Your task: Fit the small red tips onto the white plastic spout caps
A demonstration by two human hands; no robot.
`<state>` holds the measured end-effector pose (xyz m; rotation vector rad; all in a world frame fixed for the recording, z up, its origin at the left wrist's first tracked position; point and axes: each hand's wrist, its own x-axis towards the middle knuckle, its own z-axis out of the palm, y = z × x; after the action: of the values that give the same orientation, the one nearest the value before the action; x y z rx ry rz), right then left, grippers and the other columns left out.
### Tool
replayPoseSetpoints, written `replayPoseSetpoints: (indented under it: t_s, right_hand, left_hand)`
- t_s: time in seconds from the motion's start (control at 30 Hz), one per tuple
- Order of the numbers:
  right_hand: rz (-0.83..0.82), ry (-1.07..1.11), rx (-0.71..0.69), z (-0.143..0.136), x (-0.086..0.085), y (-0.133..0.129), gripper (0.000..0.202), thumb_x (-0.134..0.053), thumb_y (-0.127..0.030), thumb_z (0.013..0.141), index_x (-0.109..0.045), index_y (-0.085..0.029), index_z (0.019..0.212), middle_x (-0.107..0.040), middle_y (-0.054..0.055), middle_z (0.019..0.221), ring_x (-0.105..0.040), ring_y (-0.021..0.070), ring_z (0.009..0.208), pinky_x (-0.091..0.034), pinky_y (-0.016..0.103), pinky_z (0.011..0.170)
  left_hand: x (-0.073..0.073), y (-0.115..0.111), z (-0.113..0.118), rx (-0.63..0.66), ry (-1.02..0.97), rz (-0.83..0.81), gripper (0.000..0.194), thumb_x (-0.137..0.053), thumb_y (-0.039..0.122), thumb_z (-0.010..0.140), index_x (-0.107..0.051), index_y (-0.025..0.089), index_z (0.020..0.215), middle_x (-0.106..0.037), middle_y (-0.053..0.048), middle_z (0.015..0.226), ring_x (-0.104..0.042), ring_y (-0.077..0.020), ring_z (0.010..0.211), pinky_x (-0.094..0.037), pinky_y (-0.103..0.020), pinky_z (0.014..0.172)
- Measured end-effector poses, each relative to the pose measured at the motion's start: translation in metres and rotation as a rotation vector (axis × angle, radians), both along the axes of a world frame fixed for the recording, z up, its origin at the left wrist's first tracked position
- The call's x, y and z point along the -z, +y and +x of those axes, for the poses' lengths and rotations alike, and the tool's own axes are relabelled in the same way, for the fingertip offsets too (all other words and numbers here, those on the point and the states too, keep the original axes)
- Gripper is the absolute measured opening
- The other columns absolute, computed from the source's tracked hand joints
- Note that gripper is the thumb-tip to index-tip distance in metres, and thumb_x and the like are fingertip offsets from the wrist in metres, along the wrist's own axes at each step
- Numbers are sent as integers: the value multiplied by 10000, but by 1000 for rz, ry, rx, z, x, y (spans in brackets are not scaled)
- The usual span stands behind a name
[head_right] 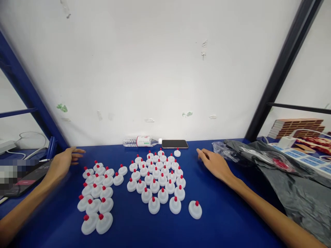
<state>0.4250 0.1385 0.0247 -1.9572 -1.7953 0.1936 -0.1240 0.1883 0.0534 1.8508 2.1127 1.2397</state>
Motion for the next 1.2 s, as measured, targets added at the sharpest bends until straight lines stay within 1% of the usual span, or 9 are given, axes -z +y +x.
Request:
replayPoseSetpoints:
  t_s: [0.13, 0.23, 0.33, 0.53, 0.63, 0.77, 0.9, 1.03, 1.2]
  right_hand:
    - [90, 303, -238, -29, 3, -65, 551, -335, -589, 1021, -394, -366, 1521, -422, 34, 1601, -427, 284, 1449, -392, 460, 1162]
    - [21, 252, -344, -63, 13, -108, 914, -636, -615, 874, -144, -425, 1620, -84, 15, 1722, -219, 361, 1541, -346, 553, 1185]
    - [18, 191, -344, -97, 13, -110, 1202, -841, -613, 666, -137, -434, 1623, 79, 19, 1721, -152, 415, 1547, -342, 607, 1172]
    - [102, 101, -540, -142, 2, -46, 778, -732, -685, 775, -540, -371, 1461, -257, 88, 1671, -210, 411, 1529, -289, 638, 1181]
    - [208, 120, -595, -154, 2, -23, 432, -632, -569, 926, -676, -321, 1277, -505, 106, 1503, -431, 330, 1414, -371, 559, 1144]
    - [341, 147, -640, -156, 4, -8, 128, -631, -326, 976, -730, -262, 1026, -654, 76, 1231, -592, 247, 1173, -459, 444, 1029]
    - [330, 203, -677, -153, 5, -2, 97, -649, -301, 977, -739, -264, 977, -722, 21, 978, -644, 202, 954, -502, 364, 892]
    - [376, 213, -697, -149, 1, -1, 228, -534, -303, 1039, -715, -287, 1177, -760, 21, 1084, -670, 206, 1015, -511, 369, 924]
    - [454, -6, -416, -131, -8, 4, 412, -515, -464, 1014, -655, -268, 1348, -511, 102, 1535, -405, 341, 1446, -316, 563, 1175]
  left_hand:
    - [21, -56, 16, 188, -10, -70, 693, -194, 642, 1014, -516, 235, 1473, -560, -82, 1497, -524, -339, 1372, -499, -511, 1071]
    - [43, -109, 27, 281, 142, -33, 783, -469, 754, 856, -377, 406, 1552, -197, 6, 1709, -250, -436, 1521, -286, -681, 1174]
    - [55, -135, 46, 370, 362, -19, 954, -722, 619, 744, -270, 482, 1573, -27, 17, 1731, -91, -515, 1532, -308, -778, 1095]
    - [40, -99, 104, 502, 431, 55, 664, -705, 540, 835, -510, 362, 1444, -318, -94, 1634, -268, -451, 1499, -359, -699, 1120]
    - [27, -76, 130, 596, 420, 92, 404, -640, 461, 901, -647, 244, 1241, -551, -143, 1375, -517, -367, 1282, -459, -600, 1045]
    - [20, -59, 160, 633, 421, 98, 145, -560, 317, 933, -659, 213, 919, -649, -77, 1024, -601, -259, 999, -518, -448, 901]
    - [21, -44, 177, 623, 421, 101, 225, -509, 287, 953, -561, 214, 747, -617, -39, 839, -602, -220, 820, -500, -366, 717]
    - [18, -37, 179, 606, 412, 125, 275, -444, 310, 999, -560, 216, 768, -594, -7, 741, -571, -181, 650, -469, -339, 621]
    - [13, -41, 162, 563, 396, 192, 287, -451, 317, 992, -662, 191, 1140, -662, -115, 1164, -595, -287, 1128, -476, -480, 983]
